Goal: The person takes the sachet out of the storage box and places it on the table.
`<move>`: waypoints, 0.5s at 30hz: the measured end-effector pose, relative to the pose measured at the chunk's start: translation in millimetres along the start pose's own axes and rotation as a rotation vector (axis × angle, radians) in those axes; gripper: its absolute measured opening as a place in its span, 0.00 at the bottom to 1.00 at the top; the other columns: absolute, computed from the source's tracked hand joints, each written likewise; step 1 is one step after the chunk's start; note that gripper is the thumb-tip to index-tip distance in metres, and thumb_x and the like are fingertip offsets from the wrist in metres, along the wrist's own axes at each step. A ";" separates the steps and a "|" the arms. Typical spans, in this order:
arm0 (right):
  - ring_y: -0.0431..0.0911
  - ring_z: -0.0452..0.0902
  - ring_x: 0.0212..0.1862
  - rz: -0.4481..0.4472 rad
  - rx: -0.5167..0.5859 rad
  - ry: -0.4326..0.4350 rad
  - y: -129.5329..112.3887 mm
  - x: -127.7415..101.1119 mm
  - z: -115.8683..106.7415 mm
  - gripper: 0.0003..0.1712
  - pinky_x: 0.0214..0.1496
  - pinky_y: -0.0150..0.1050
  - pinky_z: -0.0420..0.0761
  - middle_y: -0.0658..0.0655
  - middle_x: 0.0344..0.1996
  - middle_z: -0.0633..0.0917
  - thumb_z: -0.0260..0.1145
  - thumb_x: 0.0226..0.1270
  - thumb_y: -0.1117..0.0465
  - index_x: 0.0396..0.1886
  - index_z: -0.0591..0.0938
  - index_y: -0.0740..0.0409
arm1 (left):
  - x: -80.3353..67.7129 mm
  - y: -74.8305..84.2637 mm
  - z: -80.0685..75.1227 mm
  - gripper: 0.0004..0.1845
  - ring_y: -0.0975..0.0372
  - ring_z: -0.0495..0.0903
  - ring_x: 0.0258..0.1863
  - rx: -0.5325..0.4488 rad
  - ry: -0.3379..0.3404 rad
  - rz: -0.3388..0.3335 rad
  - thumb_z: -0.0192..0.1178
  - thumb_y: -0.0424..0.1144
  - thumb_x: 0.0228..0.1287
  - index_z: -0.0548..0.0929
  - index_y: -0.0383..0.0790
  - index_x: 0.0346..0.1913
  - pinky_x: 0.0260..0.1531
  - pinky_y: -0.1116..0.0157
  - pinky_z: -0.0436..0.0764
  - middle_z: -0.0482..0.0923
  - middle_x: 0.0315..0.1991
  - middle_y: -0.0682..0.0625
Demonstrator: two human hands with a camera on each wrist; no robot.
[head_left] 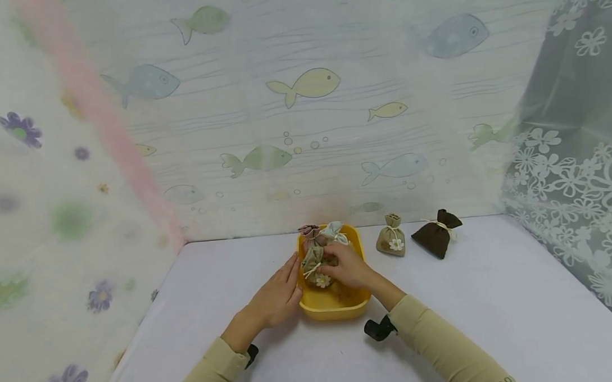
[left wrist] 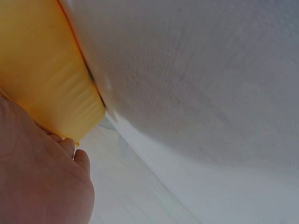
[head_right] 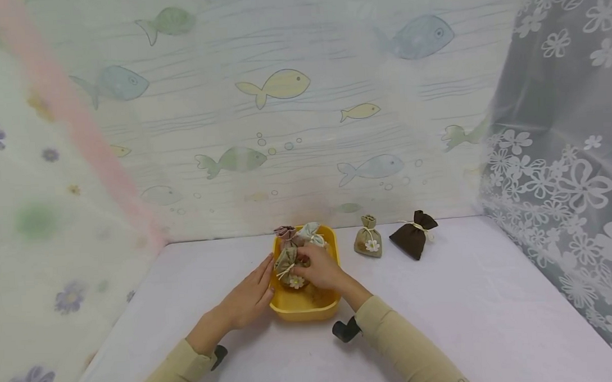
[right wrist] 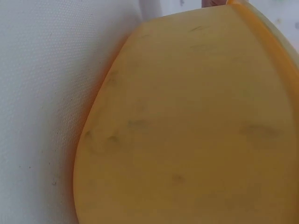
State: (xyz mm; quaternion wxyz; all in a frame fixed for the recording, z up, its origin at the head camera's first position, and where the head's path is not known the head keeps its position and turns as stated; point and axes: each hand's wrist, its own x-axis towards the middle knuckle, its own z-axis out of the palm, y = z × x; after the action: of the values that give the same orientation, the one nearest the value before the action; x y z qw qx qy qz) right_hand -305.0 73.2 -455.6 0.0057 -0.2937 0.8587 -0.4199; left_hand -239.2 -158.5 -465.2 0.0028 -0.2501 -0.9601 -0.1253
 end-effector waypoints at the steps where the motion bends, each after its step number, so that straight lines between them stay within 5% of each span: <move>1: 0.48 0.77 0.50 -0.006 0.006 0.002 -0.2 -0.2 -0.1 0.11 0.57 0.48 0.80 0.54 0.45 0.83 0.73 0.66 0.61 0.46 0.86 0.57 | 0.0 -0.1 0.1 0.35 0.52 0.45 0.82 0.003 -0.001 -0.002 0.37 0.46 0.82 0.46 0.31 0.82 0.79 0.53 0.53 0.38 0.84 0.42; 15: 0.49 0.78 0.49 -0.063 0.111 0.010 0.2 -4.0 -2.6 0.10 0.56 0.51 0.83 0.56 0.44 0.83 0.69 0.69 0.63 0.48 0.85 0.60 | -0.3 1.2 -0.2 0.34 0.52 0.44 0.82 -0.005 -0.003 -0.006 0.38 0.45 0.82 0.47 0.31 0.82 0.79 0.51 0.53 0.38 0.84 0.43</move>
State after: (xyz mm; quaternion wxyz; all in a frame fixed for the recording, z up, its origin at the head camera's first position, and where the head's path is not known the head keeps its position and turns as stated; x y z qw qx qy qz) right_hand -302.4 77.2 -455.1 0.0046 -0.3178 0.8244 -0.4683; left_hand -238.5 -157.7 -464.8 0.0001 -0.2475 -0.9605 -0.1273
